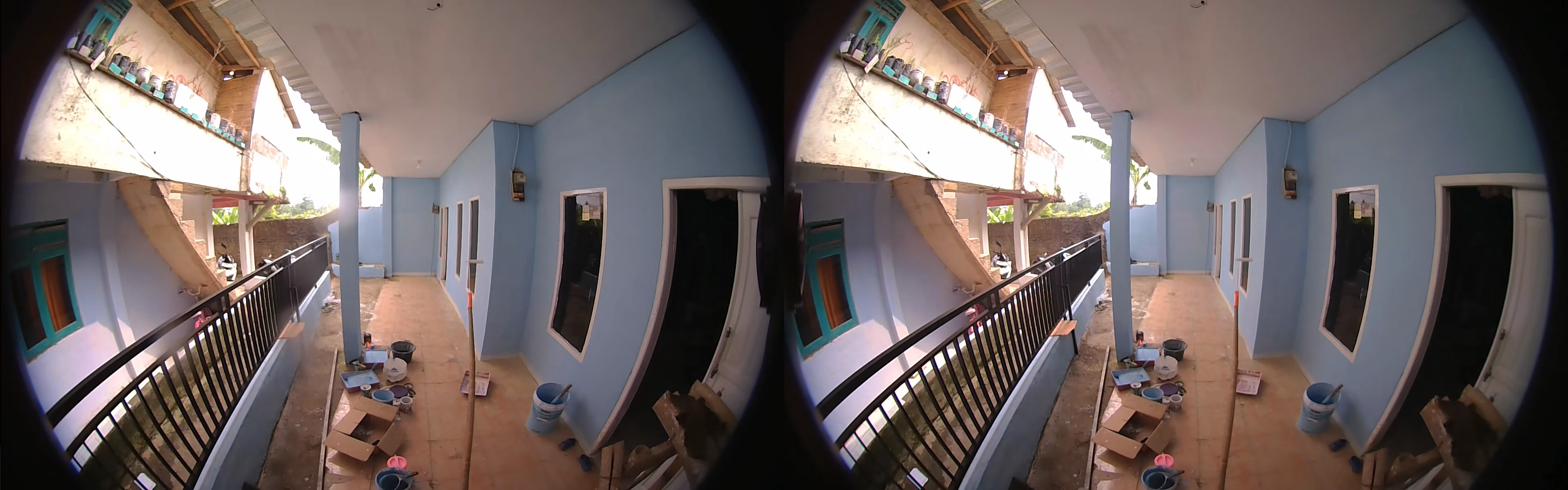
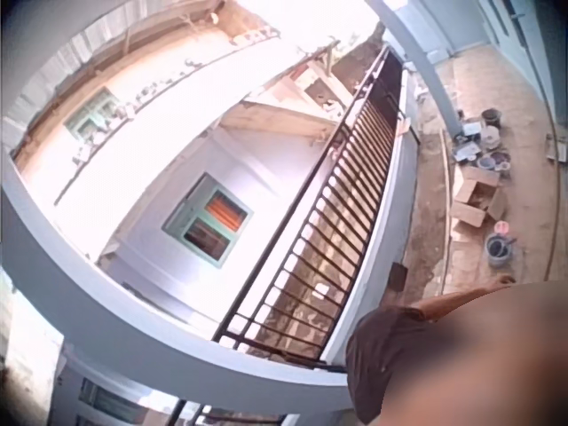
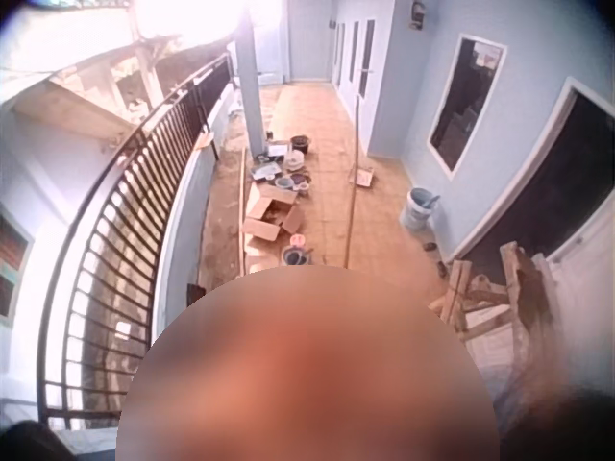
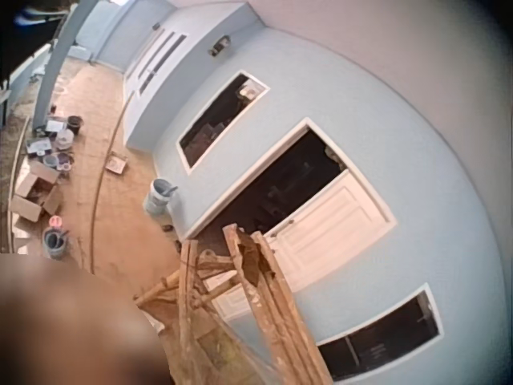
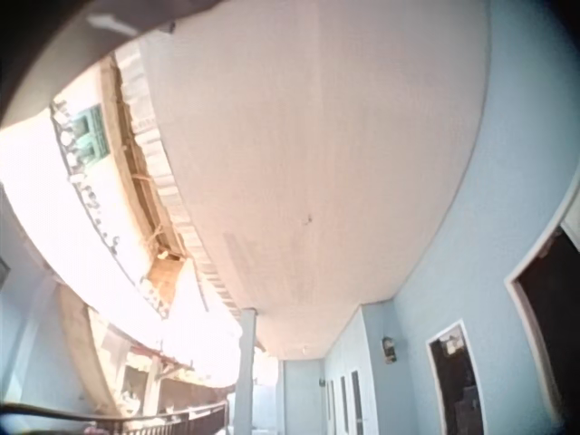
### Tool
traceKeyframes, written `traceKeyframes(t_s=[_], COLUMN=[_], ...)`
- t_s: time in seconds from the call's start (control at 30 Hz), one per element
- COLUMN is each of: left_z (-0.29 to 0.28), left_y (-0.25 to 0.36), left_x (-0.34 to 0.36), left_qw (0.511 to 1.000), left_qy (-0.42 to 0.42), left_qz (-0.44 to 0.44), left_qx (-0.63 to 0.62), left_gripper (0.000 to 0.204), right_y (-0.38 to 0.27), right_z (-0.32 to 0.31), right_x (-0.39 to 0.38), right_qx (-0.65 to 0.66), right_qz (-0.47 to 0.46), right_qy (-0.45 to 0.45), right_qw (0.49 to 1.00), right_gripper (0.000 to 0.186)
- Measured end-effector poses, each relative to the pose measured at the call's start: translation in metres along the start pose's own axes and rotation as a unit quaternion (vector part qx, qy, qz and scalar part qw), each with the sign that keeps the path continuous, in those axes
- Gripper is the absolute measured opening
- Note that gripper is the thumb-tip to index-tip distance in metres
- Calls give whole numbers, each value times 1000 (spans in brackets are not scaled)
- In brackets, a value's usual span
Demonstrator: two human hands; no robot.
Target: The person uses a long bamboo pole with a brush attached to the end to paint the ceiling of a covered outdoor corridor. They repeatedly dip the brush into a paint bucket and apply paint to the ceiling surface. Another person in a green shirt is seen nearby handling paint buckets.
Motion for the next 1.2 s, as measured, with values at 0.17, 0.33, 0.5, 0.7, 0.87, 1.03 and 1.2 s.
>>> traceKeyframes(t_s=[0.17,0.33,0.5,0.7,0.87,1.03,1.2], left_z=[46,42,-41,-148,-185,-187,-191], left_y=[79,113,126,110,65,31,28], left_x=[-5,-55,-138,-270,-382,-462,-527], left_qw=[985,953,938,832,754,704,765], left_qy=[24,86,218,495,583,629,585], left_qz=[100,71,158,227,140,108,142], left_qx=[-137,-283,-217,103,268,312,229], left_gripper=[66,59,31,24,19,26,26], right_y=[16,31,45,-35,-206,-321,-355], right_z=[17,50,95,161,282,393,432], right_x=[-33,-47,-49,-47,11,-6,-29], right_qx=[-18,-47,-79,-25,139,195,255], right_qz=[11,20,16,-254,-222,-231,-226], right_qy=[-22,-64,-120,-229,-388,-321,-315], right_qw=[1000,997,989,939,884,897,886], right_gripper=[48,48,48,55,98,50,37])
Point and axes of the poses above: each hand's wrist, its own x-axis towards the middle knuckle, its own z-axis out of the palm, y = z × x, the point moved 7 cm from there along x, towards the middle knuckle, and after that the axes turned 13 degrees about z, right-handed, at the moved point
